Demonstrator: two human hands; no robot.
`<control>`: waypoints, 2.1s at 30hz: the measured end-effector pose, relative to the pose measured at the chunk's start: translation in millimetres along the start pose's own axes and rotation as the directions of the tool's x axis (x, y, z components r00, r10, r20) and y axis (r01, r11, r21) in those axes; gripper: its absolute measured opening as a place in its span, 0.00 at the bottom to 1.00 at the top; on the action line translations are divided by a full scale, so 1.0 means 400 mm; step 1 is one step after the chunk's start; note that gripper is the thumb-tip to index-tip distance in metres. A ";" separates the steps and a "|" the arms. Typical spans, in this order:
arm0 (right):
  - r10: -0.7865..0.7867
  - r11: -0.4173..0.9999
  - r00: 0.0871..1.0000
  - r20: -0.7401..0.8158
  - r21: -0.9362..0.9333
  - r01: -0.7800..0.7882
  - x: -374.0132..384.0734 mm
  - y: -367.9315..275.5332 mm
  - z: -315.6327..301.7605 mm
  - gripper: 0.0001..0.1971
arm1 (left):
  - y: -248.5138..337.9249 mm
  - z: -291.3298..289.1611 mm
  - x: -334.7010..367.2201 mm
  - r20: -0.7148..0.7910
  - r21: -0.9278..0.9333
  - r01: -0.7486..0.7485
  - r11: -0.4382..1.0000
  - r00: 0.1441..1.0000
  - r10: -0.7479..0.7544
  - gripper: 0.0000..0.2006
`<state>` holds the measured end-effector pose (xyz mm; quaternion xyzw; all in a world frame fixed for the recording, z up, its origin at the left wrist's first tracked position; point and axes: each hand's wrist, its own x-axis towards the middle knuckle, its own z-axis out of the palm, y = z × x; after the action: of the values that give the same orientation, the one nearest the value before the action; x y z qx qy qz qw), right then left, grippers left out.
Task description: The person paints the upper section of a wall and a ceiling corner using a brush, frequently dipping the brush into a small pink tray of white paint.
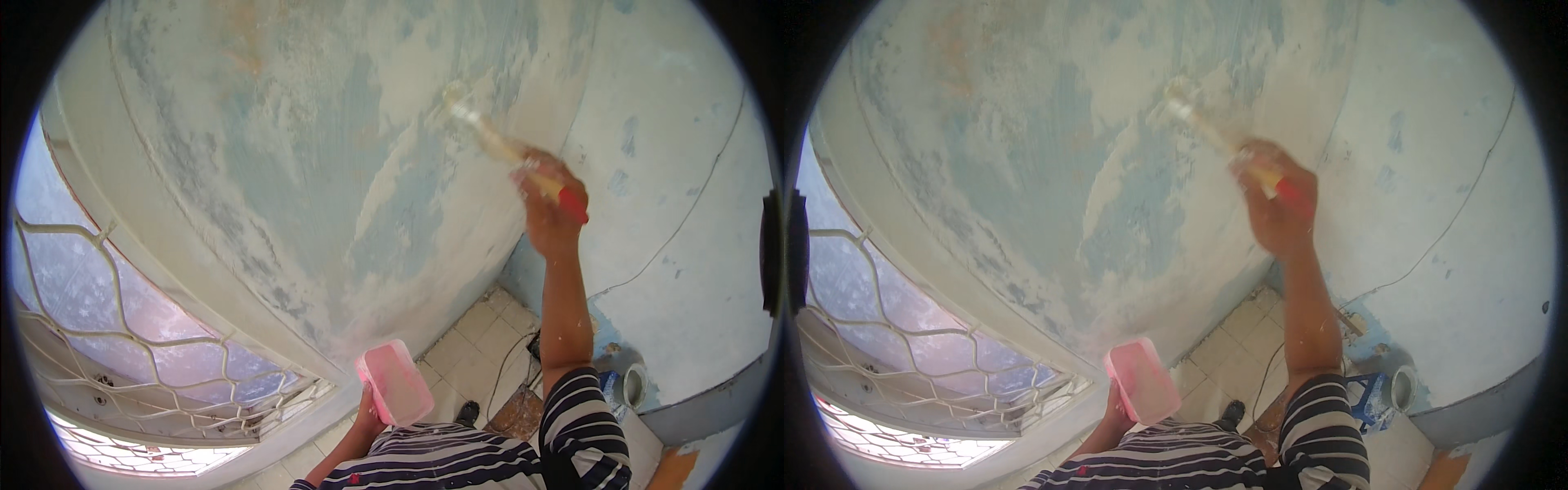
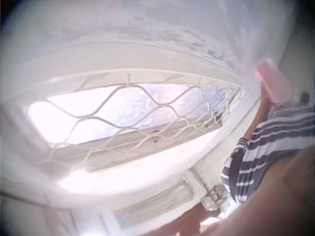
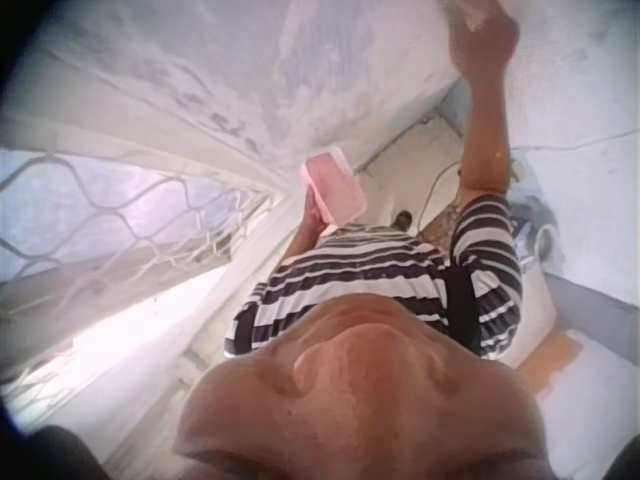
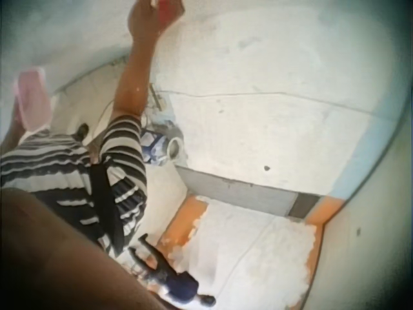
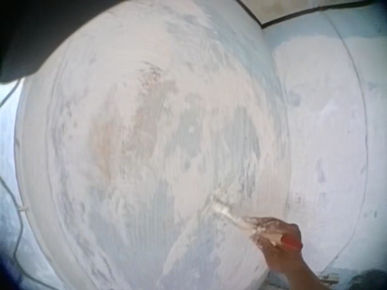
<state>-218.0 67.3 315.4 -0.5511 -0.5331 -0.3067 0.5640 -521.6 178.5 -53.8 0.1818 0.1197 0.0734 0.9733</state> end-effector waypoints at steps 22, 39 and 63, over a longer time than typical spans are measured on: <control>0.879 0.316 0.466 -0.103 0.857 -0.407 -0.453 0.105 -0.155 0.12 | -0.050 0.140 0.128 -0.054 0.117 0.020 0.993 0.998 -0.014 0.35; 0.906 0.407 0.422 -0.024 0.319 -0.856 -0.602 0.176 -0.619 0.12 | -0.457 0.485 0.642 0.443 -0.405 0.214 0.889 0.896 -0.014 0.33; 0.871 0.444 0.487 -0.060 -0.326 -0.835 -0.448 0.393 -0.866 0.11 | -0.664 0.669 1.003 0.240 -0.039 -0.135 0.990 0.960 0.141 0.34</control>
<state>-23.7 -272.3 161.8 -0.8422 -0.1589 -0.0284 0.5144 -40.5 -81.8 6.9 0.1866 -0.0139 0.1195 0.9751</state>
